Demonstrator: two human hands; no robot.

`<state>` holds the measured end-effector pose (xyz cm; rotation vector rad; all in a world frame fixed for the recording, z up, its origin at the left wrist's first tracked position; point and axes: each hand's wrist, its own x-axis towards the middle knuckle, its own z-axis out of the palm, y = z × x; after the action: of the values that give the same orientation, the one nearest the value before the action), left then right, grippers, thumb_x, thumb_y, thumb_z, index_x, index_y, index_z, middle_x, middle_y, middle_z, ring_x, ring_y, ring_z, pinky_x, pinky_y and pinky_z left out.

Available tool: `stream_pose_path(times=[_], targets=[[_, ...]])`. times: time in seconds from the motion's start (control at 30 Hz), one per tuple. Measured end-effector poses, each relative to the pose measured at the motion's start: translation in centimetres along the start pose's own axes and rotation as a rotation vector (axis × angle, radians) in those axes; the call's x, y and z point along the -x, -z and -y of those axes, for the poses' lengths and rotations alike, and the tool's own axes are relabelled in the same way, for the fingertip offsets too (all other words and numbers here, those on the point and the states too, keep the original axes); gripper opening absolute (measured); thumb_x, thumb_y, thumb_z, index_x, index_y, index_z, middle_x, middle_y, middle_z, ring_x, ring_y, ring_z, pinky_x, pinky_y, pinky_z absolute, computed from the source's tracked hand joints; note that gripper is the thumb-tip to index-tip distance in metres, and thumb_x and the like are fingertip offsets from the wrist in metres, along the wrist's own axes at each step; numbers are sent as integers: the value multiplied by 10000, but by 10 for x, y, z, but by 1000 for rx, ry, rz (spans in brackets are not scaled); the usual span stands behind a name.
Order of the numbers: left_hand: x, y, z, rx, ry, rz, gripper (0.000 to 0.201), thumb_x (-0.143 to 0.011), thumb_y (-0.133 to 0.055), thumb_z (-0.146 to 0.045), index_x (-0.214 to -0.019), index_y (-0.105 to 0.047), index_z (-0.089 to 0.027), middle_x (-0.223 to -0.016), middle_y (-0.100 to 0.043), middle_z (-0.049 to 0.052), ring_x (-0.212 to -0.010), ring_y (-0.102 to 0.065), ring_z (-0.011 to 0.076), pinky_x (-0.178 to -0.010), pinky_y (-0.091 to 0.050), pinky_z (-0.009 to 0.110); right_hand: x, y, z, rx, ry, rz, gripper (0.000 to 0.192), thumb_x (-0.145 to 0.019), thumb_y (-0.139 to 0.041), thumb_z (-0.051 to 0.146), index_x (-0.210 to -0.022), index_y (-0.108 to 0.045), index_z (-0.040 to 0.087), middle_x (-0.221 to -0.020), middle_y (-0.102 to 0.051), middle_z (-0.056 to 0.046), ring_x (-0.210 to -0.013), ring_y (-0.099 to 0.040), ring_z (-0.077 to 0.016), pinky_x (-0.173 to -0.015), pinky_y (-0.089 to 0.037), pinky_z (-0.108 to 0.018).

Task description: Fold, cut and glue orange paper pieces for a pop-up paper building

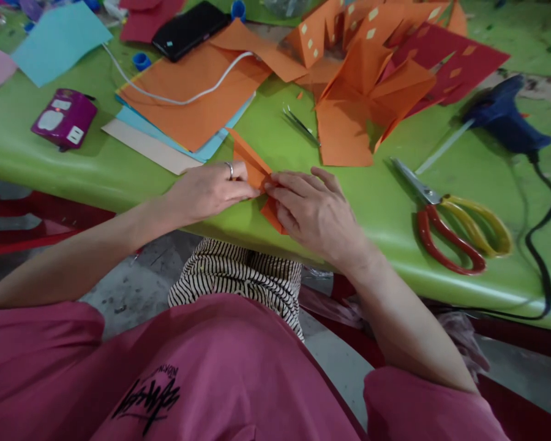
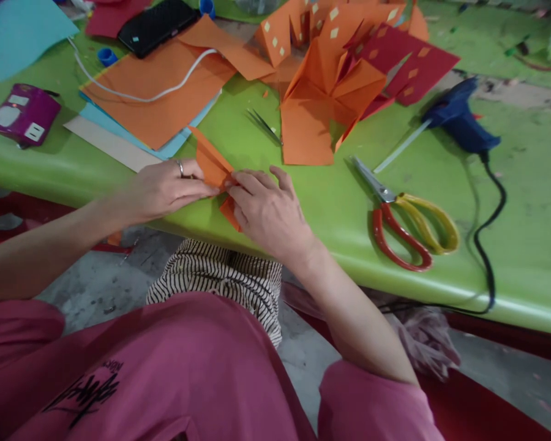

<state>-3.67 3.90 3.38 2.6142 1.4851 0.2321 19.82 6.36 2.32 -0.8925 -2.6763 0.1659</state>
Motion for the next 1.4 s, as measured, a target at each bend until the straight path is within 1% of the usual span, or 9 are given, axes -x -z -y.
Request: stream_pose_path(times=[0.17, 0.27, 0.5, 0.67, 0.9, 1.07, 1.17, 1.27, 1.4], targets=[[3, 9, -8, -135, -83, 67, 374, -1011, -375, -235, -1211, -691, -230, -1042, -698, 86, -943, -611, 211, -770, -502, 351, 2, -2, -2, 33, 1, -20, 352, -987, -449, 207, -1277, -644, 252, -1367, -654, -54, -1235, -605, -247, -1104, -357, -483], [7, 8, -11, -221, -154, 68, 405, -1003, -353, -182, -1249, -673, -213, -1036, -706, 91, -935, -599, 229, -777, -499, 382, 2, 0, -1, 48, 9, -10, 363, -978, -454, 180, -1284, -637, 249, -1377, -650, -51, -1255, -597, -246, -1114, -348, -493], [29, -16, -5, -263, -131, -165, 408, -979, -418, -146, -1294, -649, -261, -987, -706, 51, -837, -597, 190, -751, -505, 351, 1, 0, 2, 22, -6, -9, 386, -966, -463, 158, -1293, -636, 269, -1369, -656, -44, -1261, -595, -247, -1142, -330, -525], [37, -15, -2, -285, -162, -166, 403, -966, -441, -133, -1264, -668, -282, -1017, -719, 40, -826, -609, 184, -716, -505, 350, 2, 1, 3, -5, -8, -10, 426, -946, -474, 139, -1319, -622, 282, -1373, -652, -45, -1261, -591, -249, -1145, -331, -530], [36, -16, -2, -356, -242, -292, 439, -960, -462, -108, -1338, -617, -270, -983, -707, 32, -780, -591, 164, -697, -484, 308, -1, 3, -1, -69, -10, 12, 367, -965, -475, 173, -1285, -645, 229, -1368, -652, -85, -1268, -599, -262, -1118, -402, -519], [33, -20, -5, -357, -219, -368, 371, -943, -514, -129, -1271, -659, -225, -973, -704, 43, -781, -605, 170, -679, -481, 300, 2, 14, -4, -104, 2, -77, 358, -964, -462, 151, -1266, -647, 202, -1362, -641, -130, -1269, -596, -264, -1065, -474, -474], [32, -19, -7, -303, -199, -402, 378, -935, -520, -134, -1282, -646, -214, -1074, -709, 61, -879, -646, 186, -774, -514, 316, 14, 22, 0, -35, -27, -148, 306, -965, -488, 155, -1213, -658, 212, -1357, -636, -132, -1269, -591, -269, -1059, -476, -470], [30, -17, -6, -205, -195, -412, 377, -957, -522, -211, -1323, -606, -179, -1245, -680, 95, -1067, -651, 215, -920, -514, 348, 33, 25, 7, 64, -104, -135, 270, -966, -541, 222, -1216, -639, 201, -1328, -647, -143, -1176, -632, -286, -998, -509, -475], [29, -19, -8, -171, -216, -417, 456, -971, -542, -391, -1368, -560, -166, -1325, -650, 120, -1157, -626, 244, -987, -488, 377, 55, 22, 11, 159, -276, -89, 404, -955, -585, 385, -1275, -590, 139, -1119, -704, -167, -1002, -665, -309, -846, -554, -466]])
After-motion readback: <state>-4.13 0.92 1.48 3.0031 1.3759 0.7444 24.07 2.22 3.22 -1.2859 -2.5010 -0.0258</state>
